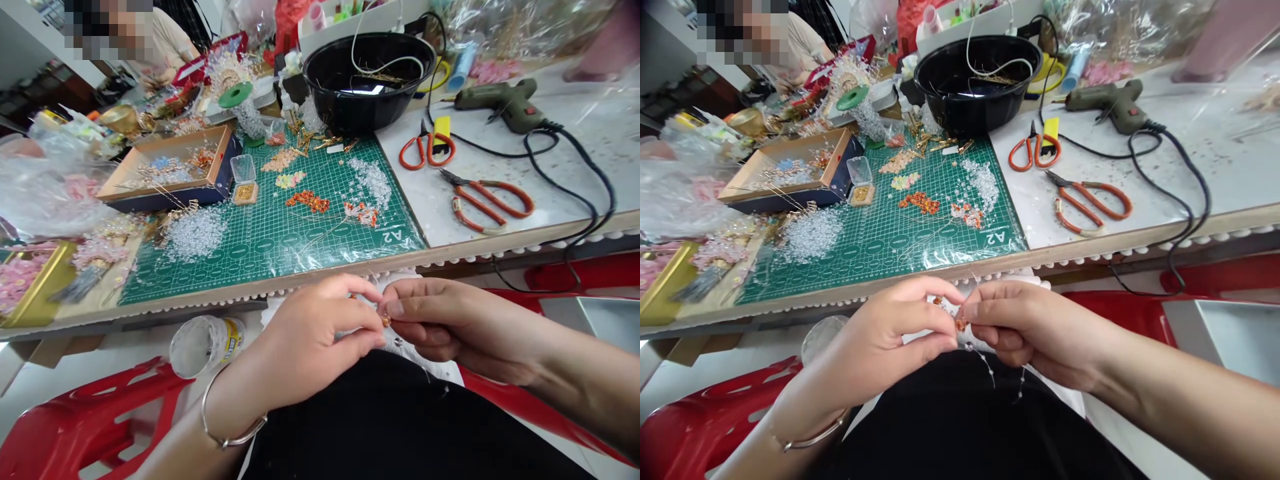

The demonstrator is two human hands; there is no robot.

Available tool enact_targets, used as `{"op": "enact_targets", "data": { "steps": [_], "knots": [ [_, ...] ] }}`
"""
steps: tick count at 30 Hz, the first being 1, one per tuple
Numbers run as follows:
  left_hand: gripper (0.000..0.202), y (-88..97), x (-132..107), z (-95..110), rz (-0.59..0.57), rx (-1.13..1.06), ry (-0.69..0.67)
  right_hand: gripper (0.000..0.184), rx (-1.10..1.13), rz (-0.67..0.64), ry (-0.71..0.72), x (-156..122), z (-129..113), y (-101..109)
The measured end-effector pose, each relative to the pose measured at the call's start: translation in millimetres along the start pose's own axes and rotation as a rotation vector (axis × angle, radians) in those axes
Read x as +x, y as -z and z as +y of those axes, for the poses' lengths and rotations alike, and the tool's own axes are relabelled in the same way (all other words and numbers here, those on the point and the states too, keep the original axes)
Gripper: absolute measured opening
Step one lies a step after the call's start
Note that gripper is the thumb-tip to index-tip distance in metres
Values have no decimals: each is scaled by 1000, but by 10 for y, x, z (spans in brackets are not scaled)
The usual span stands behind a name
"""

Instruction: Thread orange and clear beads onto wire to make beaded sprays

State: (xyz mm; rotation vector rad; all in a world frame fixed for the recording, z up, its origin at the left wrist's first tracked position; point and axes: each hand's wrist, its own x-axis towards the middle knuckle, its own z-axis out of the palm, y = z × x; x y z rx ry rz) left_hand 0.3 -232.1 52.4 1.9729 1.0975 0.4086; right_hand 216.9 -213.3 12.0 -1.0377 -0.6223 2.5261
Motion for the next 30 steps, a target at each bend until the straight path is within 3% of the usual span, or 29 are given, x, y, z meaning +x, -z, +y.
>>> {"op": "enact_targets", "data": {
  "steps": [7,15,21,26,30],
  "knots": [
    [15,-21,1,-117,-12,-82,66,28,-35,19,-38,-17,28,64],
    [12,143,-124,-220,81,-236,223,26,-316,169,-7,-145,45,319],
    [15,203,-174,-299,20,-164,189,26,-353,189,-33,-181,35,393],
    [17,349,-267,-96,-73,130,149,34,-301,291,47,-70,-13,301],
    [18,261,-230,102,-122,167,100,38,-261,249,82,47,-7,56]
  ]
}}
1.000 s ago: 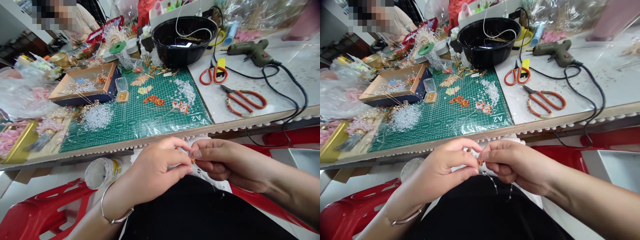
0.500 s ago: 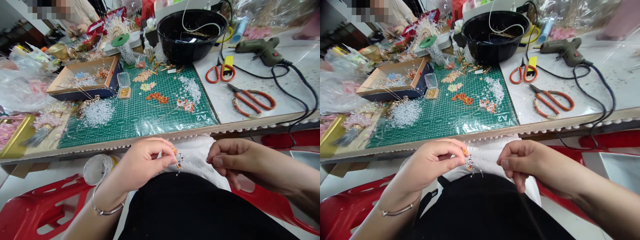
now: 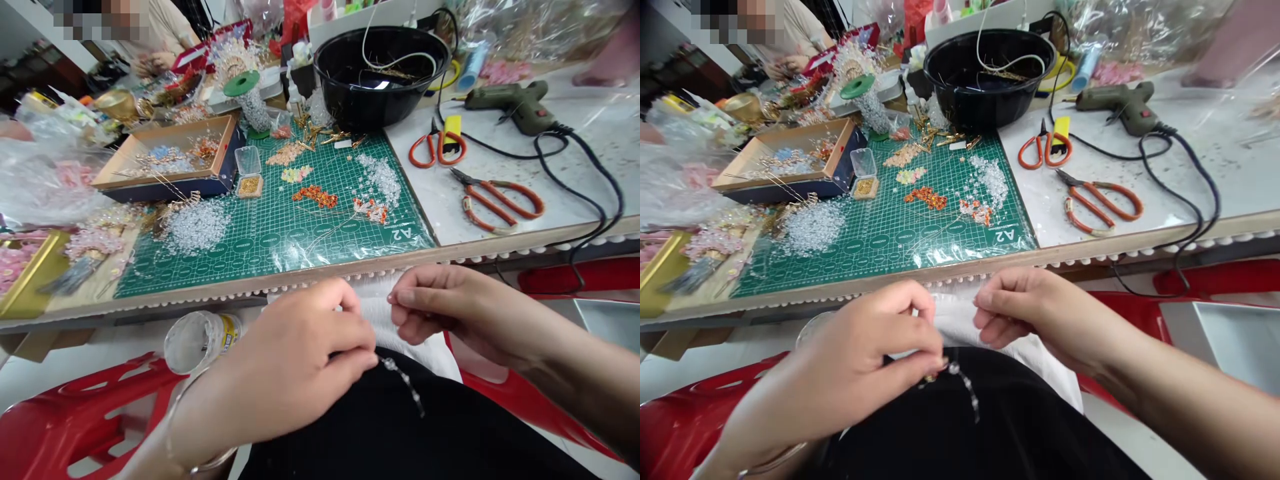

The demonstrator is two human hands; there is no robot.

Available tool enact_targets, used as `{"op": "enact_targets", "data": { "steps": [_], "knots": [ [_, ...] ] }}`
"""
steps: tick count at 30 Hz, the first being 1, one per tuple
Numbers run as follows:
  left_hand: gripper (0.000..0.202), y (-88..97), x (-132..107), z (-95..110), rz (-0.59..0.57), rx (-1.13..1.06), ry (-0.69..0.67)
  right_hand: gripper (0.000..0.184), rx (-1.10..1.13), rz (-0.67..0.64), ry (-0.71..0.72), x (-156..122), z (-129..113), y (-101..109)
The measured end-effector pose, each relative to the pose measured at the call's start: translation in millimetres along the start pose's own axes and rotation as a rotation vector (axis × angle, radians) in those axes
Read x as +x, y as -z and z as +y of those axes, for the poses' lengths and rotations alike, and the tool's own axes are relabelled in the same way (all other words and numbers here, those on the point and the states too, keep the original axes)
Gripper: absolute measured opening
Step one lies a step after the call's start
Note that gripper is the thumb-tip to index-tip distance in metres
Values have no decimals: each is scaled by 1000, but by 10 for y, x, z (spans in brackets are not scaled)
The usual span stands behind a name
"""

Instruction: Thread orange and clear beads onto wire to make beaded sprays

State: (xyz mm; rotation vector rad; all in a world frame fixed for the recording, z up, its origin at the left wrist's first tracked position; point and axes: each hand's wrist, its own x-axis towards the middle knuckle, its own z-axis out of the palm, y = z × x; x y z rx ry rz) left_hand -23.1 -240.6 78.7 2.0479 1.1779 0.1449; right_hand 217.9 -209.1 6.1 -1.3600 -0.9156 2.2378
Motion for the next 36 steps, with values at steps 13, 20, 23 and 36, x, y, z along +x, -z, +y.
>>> {"op": "enact_targets", "data": {
  "steps": [13,20,23,36],
  "knots": [
    [19,-288,196,-5,204,-51,98,27,-10,-122,23,-45,8,-190],
    [24,-190,79,-162,214,-133,167,27,32,-55,16,-49,-37,-6],
    [24,-143,18,-225,280,-135,220,27,38,-34,6,-58,-47,71],
    [25,-205,143,-103,261,-317,46,31,-4,-23,17,-107,-97,60]
  ]
}}
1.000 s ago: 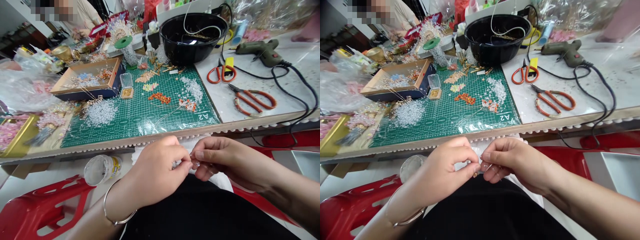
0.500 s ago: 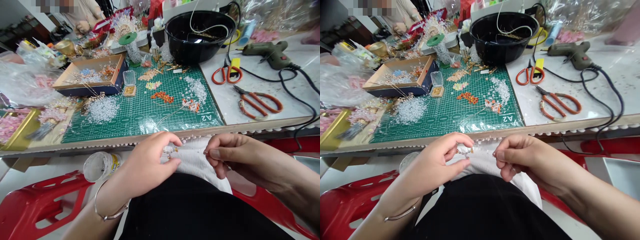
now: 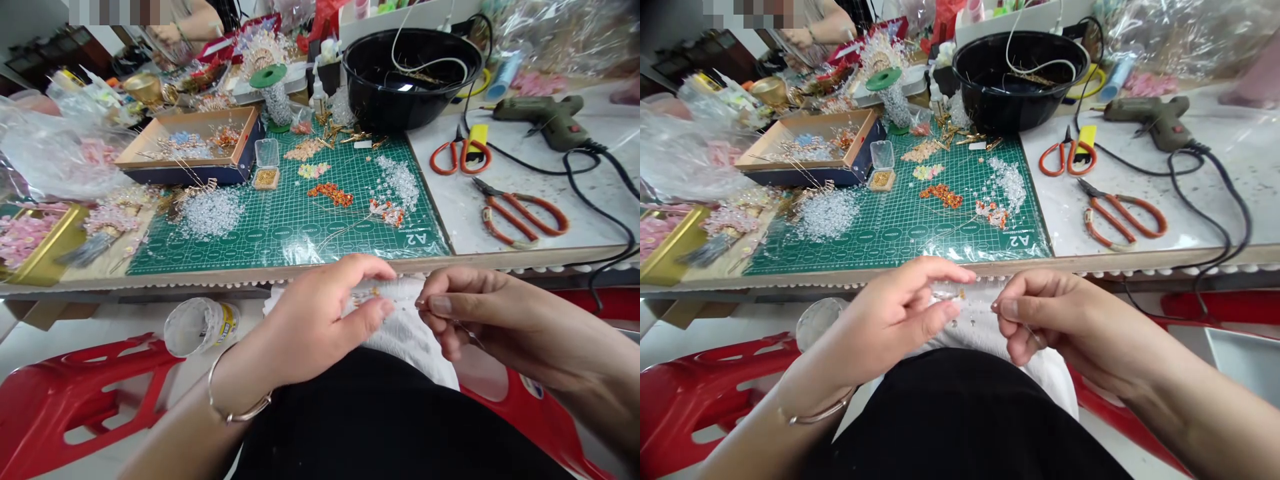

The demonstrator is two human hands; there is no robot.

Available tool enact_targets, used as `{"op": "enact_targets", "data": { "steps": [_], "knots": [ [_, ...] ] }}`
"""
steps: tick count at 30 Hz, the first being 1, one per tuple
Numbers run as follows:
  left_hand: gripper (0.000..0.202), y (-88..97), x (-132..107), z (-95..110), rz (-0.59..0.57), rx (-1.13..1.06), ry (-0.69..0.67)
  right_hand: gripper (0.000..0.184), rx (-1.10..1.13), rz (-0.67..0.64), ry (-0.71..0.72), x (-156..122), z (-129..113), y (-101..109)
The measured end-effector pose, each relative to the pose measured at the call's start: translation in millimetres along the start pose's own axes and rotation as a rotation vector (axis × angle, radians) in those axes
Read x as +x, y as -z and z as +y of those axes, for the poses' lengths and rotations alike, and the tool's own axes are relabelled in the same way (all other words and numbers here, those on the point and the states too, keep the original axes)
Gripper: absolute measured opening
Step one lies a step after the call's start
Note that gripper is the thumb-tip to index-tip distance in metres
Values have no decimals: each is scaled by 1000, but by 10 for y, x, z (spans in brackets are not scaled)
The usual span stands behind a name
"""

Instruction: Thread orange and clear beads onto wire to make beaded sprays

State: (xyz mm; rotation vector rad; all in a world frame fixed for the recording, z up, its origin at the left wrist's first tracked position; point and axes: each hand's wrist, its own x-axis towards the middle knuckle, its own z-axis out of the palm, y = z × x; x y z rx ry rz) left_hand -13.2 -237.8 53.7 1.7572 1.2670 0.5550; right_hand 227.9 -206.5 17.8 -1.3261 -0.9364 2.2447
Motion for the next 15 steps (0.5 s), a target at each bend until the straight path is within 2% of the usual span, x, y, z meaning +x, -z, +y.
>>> {"op": "enact_targets", "data": {
  "steps": [3,6,8,13,15],
  "knots": [
    [28,-98,73,-45,-196,-390,108,30,-2,-12,3,-9,3,-31],
    [24,-164,96,-93,-285,-564,184,28,23,-6,5,-24,0,-41],
    [22,-183,91,-116,-287,-586,201,28,41,3,-4,-30,-3,-36],
    [17,-194,49,-145,-167,-509,201,29,44,35,-6,-13,-2,-29],
    [17,-201,32,-148,-153,-507,211,29,38,42,2,-2,1,-30]
  ]
}}
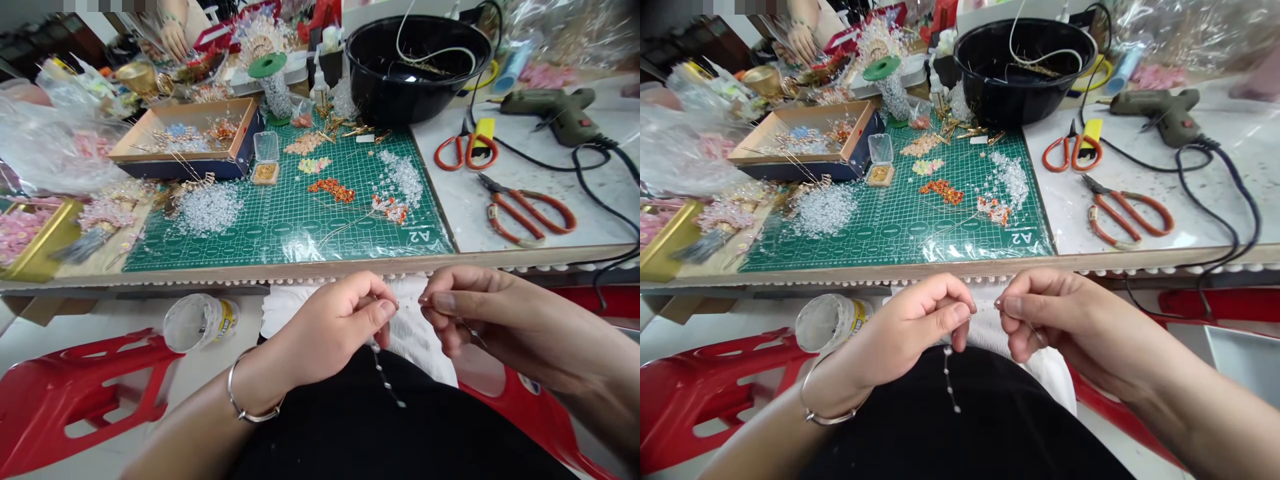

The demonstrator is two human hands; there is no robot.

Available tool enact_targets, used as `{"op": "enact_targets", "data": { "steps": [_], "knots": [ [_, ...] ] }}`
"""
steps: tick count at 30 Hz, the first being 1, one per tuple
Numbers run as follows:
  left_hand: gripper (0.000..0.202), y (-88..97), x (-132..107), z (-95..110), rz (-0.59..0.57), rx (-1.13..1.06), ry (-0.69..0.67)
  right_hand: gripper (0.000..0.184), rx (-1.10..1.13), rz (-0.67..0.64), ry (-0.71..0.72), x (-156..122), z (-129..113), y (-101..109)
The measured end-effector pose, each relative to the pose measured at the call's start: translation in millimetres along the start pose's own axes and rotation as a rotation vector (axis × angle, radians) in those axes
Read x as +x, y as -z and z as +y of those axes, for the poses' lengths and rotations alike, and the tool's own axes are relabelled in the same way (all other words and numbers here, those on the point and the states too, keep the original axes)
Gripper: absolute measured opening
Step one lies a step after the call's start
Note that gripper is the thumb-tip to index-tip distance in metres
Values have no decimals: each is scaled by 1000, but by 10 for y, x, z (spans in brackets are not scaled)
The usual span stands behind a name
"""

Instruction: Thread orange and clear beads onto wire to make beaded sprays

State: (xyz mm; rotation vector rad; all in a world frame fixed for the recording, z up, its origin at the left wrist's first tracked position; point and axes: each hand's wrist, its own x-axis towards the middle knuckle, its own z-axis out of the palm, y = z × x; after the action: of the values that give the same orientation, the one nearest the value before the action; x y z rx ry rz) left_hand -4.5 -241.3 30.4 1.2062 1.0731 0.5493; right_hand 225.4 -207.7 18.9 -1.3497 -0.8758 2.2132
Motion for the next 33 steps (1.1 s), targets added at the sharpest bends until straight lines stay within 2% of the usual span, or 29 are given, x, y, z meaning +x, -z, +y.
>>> {"op": "enact_targets", "data": {
  "steps": [4,8,11,14,25,29,33],
  "knots": [
    [13,-14,8,-17,-37,-130,32,29,-5,5,5,11,0,-11],
    [12,-26,63,-27,-112,-383,133,28,-22,-32,21,15,-3,-28],
    [12,-37,87,-38,-142,-458,189,26,-22,-26,20,19,3,-23],
    [11,-43,77,-63,-77,-389,165,25,-22,-10,18,20,10,-10],
    [14,-41,-45,-38,122,63,-81,26,-37,27,93,15,-16,-78],
    [13,-30,-46,-49,135,94,-134,24,-9,-2,84,14,-22,-86],
    [16,6,-24,-74,106,8,-104,25,-8,-10,68,1,-29,-114]
  ]
}}
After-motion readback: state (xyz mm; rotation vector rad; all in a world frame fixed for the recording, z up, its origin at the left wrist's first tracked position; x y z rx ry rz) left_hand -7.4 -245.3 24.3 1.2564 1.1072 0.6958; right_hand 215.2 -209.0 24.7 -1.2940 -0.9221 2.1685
